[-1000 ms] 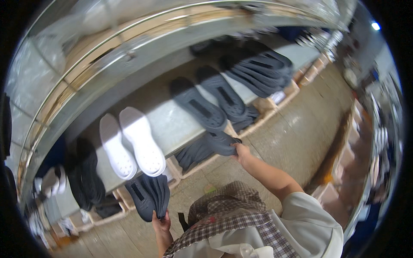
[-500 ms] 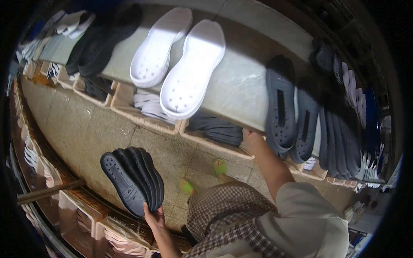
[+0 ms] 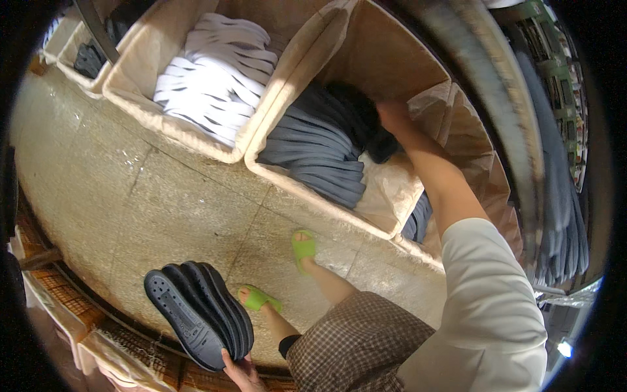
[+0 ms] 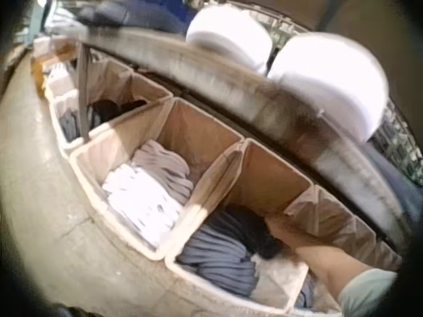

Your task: The person wipes white slippers with a brush, then picks up gray slippers, rinses them in a bucket of water, and places them into a large sack. The person then picks up white slippers again, wipes them, and places them into a sack.

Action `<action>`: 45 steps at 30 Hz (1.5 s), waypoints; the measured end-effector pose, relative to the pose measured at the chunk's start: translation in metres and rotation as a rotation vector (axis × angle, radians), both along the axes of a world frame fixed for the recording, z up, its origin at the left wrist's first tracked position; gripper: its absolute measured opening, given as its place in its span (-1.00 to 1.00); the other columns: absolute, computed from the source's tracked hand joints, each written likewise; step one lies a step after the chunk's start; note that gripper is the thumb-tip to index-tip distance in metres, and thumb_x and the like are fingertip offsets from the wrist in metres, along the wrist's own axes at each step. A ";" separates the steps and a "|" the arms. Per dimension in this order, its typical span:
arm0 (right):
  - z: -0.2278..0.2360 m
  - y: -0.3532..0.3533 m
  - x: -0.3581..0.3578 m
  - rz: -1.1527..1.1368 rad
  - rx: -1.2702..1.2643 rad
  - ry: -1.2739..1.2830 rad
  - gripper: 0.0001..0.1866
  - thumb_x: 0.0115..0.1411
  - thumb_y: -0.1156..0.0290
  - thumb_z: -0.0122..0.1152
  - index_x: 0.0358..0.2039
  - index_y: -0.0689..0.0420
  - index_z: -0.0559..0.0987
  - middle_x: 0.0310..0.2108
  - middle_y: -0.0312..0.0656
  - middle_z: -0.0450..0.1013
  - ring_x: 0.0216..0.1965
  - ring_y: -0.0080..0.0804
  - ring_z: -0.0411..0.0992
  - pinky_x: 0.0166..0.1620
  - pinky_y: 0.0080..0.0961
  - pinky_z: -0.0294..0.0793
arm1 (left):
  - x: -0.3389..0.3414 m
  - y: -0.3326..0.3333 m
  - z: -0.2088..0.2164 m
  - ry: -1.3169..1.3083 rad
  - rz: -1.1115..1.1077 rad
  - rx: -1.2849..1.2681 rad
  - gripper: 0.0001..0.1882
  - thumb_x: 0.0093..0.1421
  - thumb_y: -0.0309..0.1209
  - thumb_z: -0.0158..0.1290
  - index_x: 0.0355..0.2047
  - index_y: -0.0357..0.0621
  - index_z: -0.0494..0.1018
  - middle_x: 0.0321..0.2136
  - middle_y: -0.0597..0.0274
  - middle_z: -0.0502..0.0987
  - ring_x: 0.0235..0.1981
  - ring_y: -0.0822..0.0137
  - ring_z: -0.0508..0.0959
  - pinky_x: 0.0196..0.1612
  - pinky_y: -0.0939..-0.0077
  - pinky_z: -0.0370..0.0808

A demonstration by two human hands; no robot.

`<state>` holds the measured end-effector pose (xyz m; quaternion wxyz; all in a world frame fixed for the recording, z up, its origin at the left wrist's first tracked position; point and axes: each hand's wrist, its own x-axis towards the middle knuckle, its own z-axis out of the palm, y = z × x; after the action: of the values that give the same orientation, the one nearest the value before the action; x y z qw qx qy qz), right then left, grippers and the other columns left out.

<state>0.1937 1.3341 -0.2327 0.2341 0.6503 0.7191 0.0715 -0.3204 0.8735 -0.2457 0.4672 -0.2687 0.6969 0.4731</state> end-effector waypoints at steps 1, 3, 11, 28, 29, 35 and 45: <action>-0.026 0.017 -0.009 -0.025 -0.150 -0.097 -0.70 0.03 0.54 0.05 -0.19 0.13 0.58 -0.22 0.05 0.48 -0.20 -0.01 0.46 -0.22 -0.17 0.45 | 0.009 0.002 -0.008 0.007 -0.017 0.033 -0.30 0.14 -0.18 0.12 0.15 -0.34 0.14 0.12 -0.05 0.26 0.05 0.09 0.38 0.05 0.22 0.44; -0.069 0.047 -0.030 -0.108 -0.334 -0.265 -0.72 0.06 0.49 0.04 -0.20 0.14 0.60 -0.19 0.01 0.49 -0.18 -0.06 0.48 -0.20 -0.21 0.48 | 0.023 0.006 -0.012 -0.042 0.038 -0.025 -0.34 0.11 -0.32 0.14 0.17 -0.26 0.15 0.12 0.09 0.28 0.08 0.16 0.31 0.12 0.24 0.26; -0.208 0.071 -0.027 -0.192 -0.414 -0.069 -0.51 -0.09 0.17 0.24 -0.14 0.17 0.56 -0.09 0.04 0.45 -0.08 -0.09 0.44 -0.08 -0.30 0.43 | 0.104 -0.007 -0.085 0.017 0.132 -0.104 -0.52 0.13 -0.22 0.13 -0.06 -0.31 0.34 -0.16 0.12 0.46 -0.21 0.20 0.48 -0.12 0.40 0.45; -0.052 -0.144 -0.127 -0.195 -0.288 1.385 -0.36 -0.02 0.40 0.35 0.05 0.19 0.25 0.03 -0.12 0.22 0.10 -0.28 0.21 0.20 -0.34 0.16 | 0.151 0.110 -0.030 -0.120 0.146 0.264 -0.26 0.14 -0.08 0.07 0.17 -0.33 0.12 0.11 -0.02 0.29 0.07 0.10 0.36 0.11 0.26 0.34; -0.028 -0.167 -0.151 -0.197 -0.512 1.463 -0.18 -0.04 0.36 0.39 0.15 0.20 0.11 0.07 -0.09 0.17 0.13 -0.23 0.19 0.22 -0.29 0.13 | 0.157 0.120 -0.025 -0.134 0.162 0.278 -0.26 0.14 -0.08 0.06 0.17 -0.34 0.11 0.11 -0.03 0.28 0.08 0.09 0.35 0.11 0.26 0.34; 0.041 -0.226 -0.227 -0.855 -0.572 1.688 0.17 -0.09 0.29 0.44 0.26 0.25 -0.28 0.21 0.08 -0.06 0.23 -0.12 0.02 0.24 -0.29 0.08 | 0.191 0.135 0.015 -0.385 -0.089 0.466 -0.43 0.24 -0.26 -0.04 0.15 -0.34 0.12 0.08 0.03 0.30 0.06 0.18 0.36 0.14 0.32 0.28; 0.063 -0.221 -0.180 -1.260 -0.103 1.860 -0.18 -0.05 0.72 0.15 0.23 0.17 0.02 0.03 -0.09 0.27 0.03 -0.28 0.32 0.03 -0.37 0.40 | 0.244 0.185 0.032 0.227 -0.674 0.758 -0.34 0.10 -0.43 0.15 0.09 -0.28 0.02 -0.11 0.03 0.30 -0.09 0.24 0.35 -0.02 0.43 0.31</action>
<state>0.0141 1.1130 -0.1702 -0.3724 0.6878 0.1591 -0.6024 -0.0760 1.0587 -0.2134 0.5797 0.2117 0.5705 0.5419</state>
